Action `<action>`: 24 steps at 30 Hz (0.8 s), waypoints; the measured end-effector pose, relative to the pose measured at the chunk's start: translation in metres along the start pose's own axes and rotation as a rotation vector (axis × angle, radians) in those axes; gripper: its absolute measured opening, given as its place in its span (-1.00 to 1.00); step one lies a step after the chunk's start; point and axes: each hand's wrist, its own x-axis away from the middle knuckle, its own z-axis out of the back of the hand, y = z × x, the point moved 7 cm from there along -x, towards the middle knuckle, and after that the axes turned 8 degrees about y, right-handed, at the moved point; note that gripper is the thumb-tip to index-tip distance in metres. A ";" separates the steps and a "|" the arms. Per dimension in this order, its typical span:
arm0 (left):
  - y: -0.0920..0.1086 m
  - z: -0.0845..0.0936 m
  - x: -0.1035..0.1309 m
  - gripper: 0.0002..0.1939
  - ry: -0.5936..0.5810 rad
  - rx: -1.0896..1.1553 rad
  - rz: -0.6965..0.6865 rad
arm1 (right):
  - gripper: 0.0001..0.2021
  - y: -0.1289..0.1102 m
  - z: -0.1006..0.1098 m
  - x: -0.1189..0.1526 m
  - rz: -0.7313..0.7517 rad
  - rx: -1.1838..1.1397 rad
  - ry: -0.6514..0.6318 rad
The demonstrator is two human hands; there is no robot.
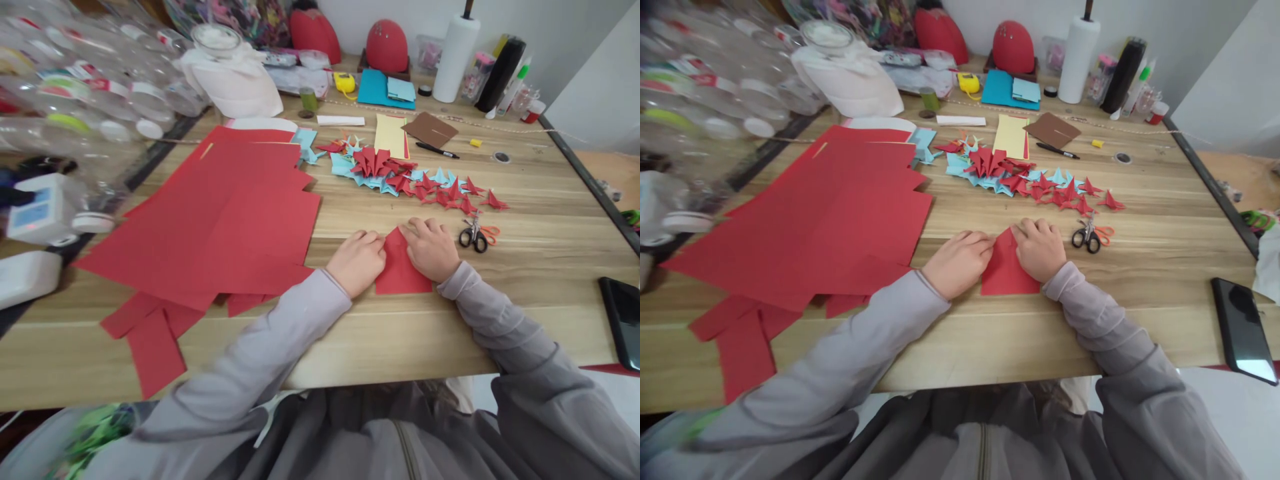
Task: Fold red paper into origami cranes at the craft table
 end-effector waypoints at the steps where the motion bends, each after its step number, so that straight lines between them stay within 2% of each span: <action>1: -0.001 0.003 0.005 -0.74 -0.001 0.000 -0.007 | -0.56 0.000 0.000 0.000 -0.002 -0.004 0.003; 5: -0.006 0.012 0.014 -0.78 -0.023 0.039 -0.019 | -0.55 0.000 -0.001 0.000 -0.003 -0.023 0.005; 7: -0.010 0.012 0.008 -0.78 -0.016 0.051 0.012 | -0.55 -0.001 0.000 0.000 -0.002 -0.033 0.000; 9: -0.012 0.010 -0.004 -0.76 0.051 0.064 0.040 | -0.55 -0.001 0.000 0.000 0.000 -0.046 -0.004; 11: -0.010 0.002 -0.018 -0.70 0.092 0.097 0.022 | -0.55 0.000 0.000 -0.001 -0.006 -0.064 -0.004; 13: -0.009 -0.012 -0.027 -0.68 0.079 0.126 0.012 | -0.55 0.003 -0.001 0.000 -0.028 -0.089 -0.002; 16: -0.009 -0.029 -0.030 -0.68 0.058 0.159 -0.029 | -0.57 0.009 -0.003 0.001 -0.074 -0.130 -0.003; 21: -0.016 -0.032 -0.020 -0.68 0.153 0.262 -0.050 | -0.59 0.012 -0.003 0.001 -0.094 -0.154 0.009; 24: -0.017 -0.032 -0.020 -0.68 0.148 0.282 -0.040 | -0.60 0.012 -0.002 0.002 -0.087 -0.147 0.020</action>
